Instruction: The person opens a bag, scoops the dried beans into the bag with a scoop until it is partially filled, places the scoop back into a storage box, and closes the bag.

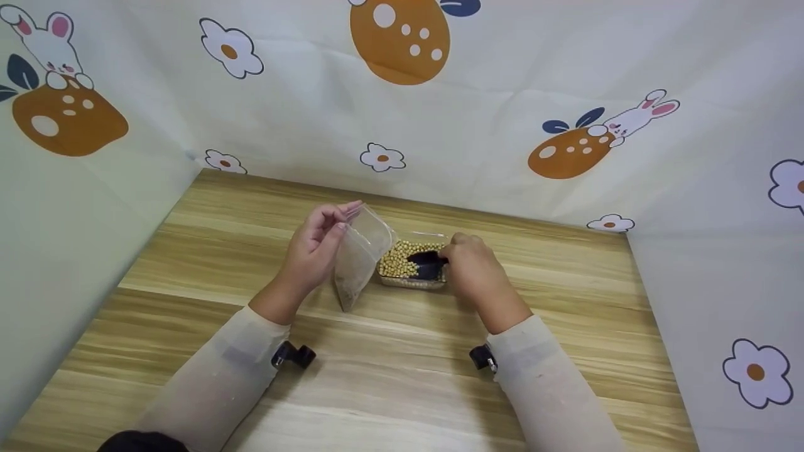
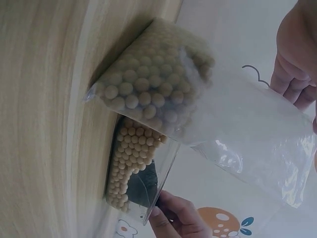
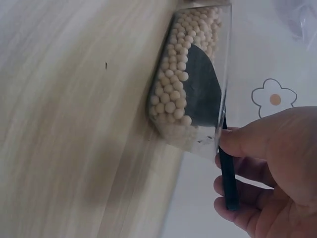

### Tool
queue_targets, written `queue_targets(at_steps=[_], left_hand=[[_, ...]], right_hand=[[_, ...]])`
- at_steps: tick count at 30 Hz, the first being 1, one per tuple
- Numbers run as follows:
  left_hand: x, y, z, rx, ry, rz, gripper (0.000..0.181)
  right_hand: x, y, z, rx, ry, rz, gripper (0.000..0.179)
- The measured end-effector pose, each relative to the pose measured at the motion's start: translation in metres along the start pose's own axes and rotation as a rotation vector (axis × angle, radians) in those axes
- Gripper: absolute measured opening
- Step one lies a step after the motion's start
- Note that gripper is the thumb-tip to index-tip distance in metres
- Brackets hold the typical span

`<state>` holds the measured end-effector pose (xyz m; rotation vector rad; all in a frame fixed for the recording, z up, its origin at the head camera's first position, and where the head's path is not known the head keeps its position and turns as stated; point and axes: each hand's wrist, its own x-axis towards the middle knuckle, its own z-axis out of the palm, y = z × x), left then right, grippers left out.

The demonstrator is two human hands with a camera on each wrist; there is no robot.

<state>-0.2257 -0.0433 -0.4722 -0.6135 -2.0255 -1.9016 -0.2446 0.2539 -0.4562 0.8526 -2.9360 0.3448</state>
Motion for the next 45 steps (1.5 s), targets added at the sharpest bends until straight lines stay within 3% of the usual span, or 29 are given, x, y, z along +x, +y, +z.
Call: queue_targets(at_steps=[16, 26, 33, 45], left_hand=[[0.001, 0.000, 0.001, -0.021, 0.004, -0.009, 0.007], [0.001, -0.001, 0.001, -0.004, 0.010, 0.017, 0.007], [0.001, -0.004, 0.001, -0.005, 0.011, 0.046, 0.009], [0.000, -0.003, 0.001, -0.002, 0.010, 0.032, 0.009]], right_hand=[[0.006, -0.011, 0.015, 0.016, 0.031, -0.010, 0.026], [-0.002, -0.007, 0.017, 0.101, 0.068, 0.103, 0.029], [-0.007, -0.002, 0.018, 0.172, 0.068, 0.138, 0.028], [-0.012, 0.001, 0.020, 0.253, 0.073, 0.188, 0.028]])
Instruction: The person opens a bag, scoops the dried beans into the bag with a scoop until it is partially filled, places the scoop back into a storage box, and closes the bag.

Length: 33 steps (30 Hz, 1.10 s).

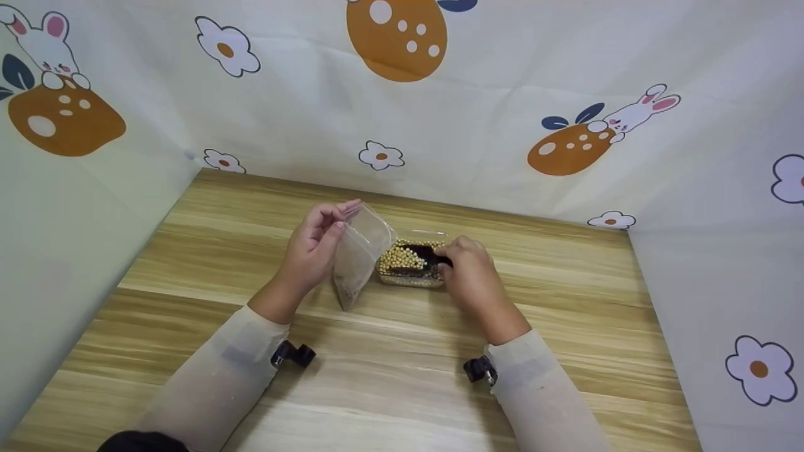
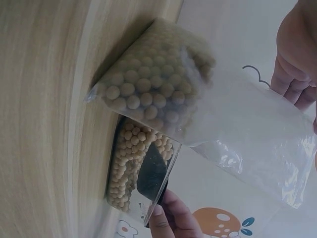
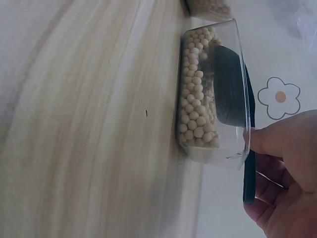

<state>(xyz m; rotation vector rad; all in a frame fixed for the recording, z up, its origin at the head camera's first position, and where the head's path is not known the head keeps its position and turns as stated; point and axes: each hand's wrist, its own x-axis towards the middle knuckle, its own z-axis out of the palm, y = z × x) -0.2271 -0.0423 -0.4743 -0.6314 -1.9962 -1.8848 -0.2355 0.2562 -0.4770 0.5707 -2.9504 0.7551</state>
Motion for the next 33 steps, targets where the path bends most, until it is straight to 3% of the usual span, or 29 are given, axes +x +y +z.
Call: queue_targets(at_steps=[15, 24, 33], left_hand=[[0.000, 0.001, -0.002, 0.030, -0.008, -0.036, 0.009], [-0.001, 0.001, -0.001, 0.024, -0.008, -0.031, 0.010], [0.000, 0.001, -0.001, 0.004, -0.003, -0.025, 0.009]], right_hand=[[-0.006, 0.004, -0.003, 0.133, -0.002, 0.101, 0.029], [-0.006, 0.003, -0.016, 0.104, -0.025, 0.117, 0.031], [-0.010, -0.012, -0.041, 0.113, -0.020, 0.125, 0.035]])
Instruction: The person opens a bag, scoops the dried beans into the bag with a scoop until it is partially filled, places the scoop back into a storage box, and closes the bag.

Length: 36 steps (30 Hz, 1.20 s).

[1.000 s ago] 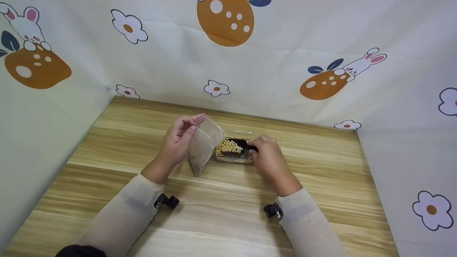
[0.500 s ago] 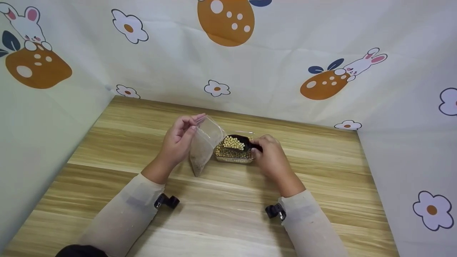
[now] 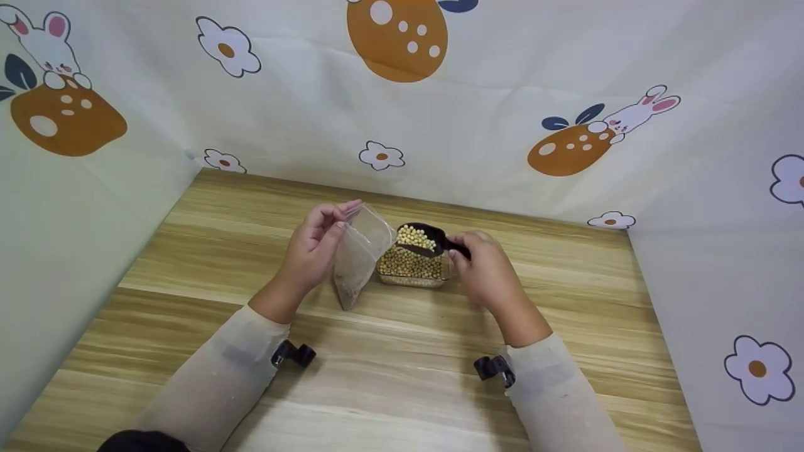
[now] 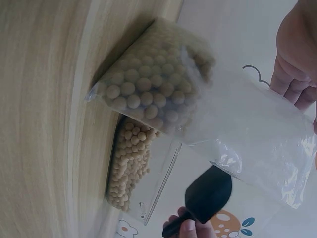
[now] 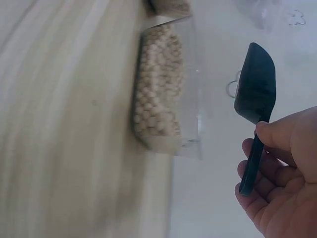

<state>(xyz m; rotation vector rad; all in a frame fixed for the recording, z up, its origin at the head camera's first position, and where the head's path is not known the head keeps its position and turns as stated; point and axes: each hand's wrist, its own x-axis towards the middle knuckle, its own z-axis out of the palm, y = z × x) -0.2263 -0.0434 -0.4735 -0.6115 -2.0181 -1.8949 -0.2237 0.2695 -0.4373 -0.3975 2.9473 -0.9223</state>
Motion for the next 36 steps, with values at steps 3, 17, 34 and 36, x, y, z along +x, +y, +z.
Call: queue_targets(at_steps=[3, 17, 34, 36], left_hand=[[0.000, 0.001, 0.000, -0.004, -0.001, -0.001, 0.010], [0.000, -0.001, 0.002, -0.024, 0.009, 0.026, 0.009], [0.000, -0.001, 0.001, -0.033, 0.001, 0.005, 0.011], [0.001, -0.001, 0.001, -0.039, -0.002, 0.010, 0.013]], right_hand=[[-0.001, -0.006, -0.008, 0.014, 0.017, -0.006, 0.036], [-0.001, -0.022, -0.028, 0.041, 0.094, -0.040, 0.029], [0.006, -0.058, -0.026, -0.011, 0.104, -0.170, 0.026], [0.007, -0.063, -0.026, -0.047, 0.103, -0.179, 0.026]])
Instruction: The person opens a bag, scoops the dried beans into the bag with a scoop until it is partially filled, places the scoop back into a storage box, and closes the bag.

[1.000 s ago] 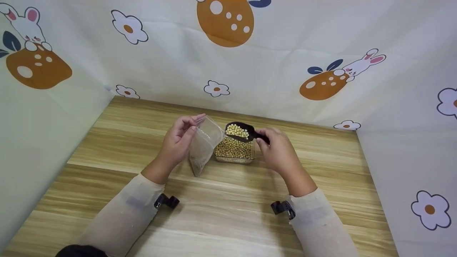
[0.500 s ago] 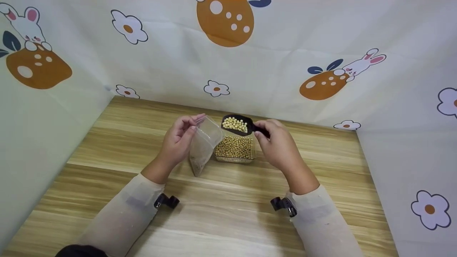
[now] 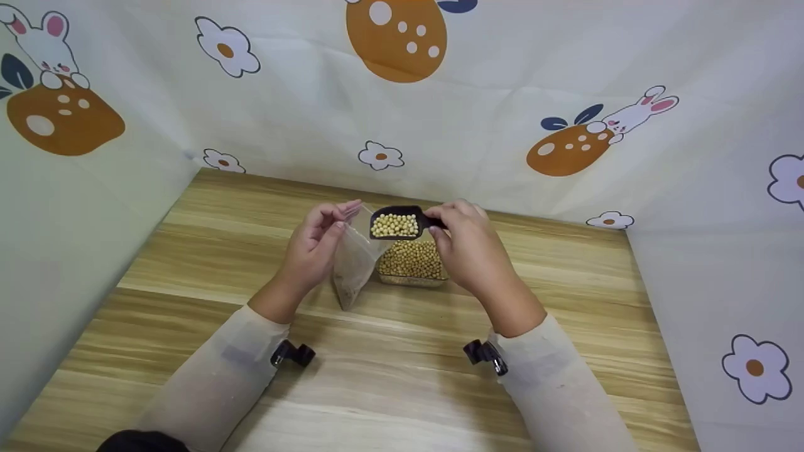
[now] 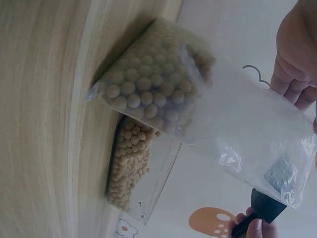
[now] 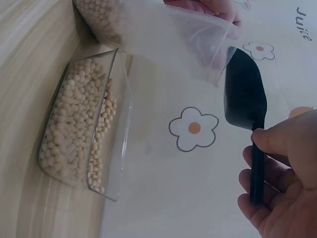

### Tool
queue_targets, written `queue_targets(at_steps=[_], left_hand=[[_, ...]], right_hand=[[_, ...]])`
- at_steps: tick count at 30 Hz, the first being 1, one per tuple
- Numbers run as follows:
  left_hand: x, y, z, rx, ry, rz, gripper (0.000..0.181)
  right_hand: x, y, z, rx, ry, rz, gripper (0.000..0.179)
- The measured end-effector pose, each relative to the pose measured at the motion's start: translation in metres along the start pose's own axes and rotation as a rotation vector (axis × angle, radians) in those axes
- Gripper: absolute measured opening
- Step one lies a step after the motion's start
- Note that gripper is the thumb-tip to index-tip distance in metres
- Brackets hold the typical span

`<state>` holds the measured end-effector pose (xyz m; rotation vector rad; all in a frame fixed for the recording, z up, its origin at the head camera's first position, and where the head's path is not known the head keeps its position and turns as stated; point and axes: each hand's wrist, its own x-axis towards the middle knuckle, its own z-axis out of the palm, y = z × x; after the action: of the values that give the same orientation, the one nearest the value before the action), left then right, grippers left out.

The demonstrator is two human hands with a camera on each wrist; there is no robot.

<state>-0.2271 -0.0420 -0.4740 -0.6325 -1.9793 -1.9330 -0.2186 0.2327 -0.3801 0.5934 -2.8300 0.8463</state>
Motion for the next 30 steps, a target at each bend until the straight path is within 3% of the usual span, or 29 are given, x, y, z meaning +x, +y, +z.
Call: queue_targets(at_steps=[6, 15, 30], left_hand=[[0.000, 0.001, -0.001, 0.022, -0.014, -0.009, 0.013], [-0.001, 0.001, -0.001, 0.024, -0.014, -0.021, 0.013], [-0.001, 0.000, 0.000, -0.005, -0.009, -0.028, 0.009]], right_hand=[[0.005, -0.008, 0.001, -0.083, 0.007, -0.038, 0.026], [0.007, -0.013, 0.004, -0.122, 0.056, -0.099, 0.025], [0.005, -0.018, 0.005, -0.254, 0.231, -0.343, 0.023]])
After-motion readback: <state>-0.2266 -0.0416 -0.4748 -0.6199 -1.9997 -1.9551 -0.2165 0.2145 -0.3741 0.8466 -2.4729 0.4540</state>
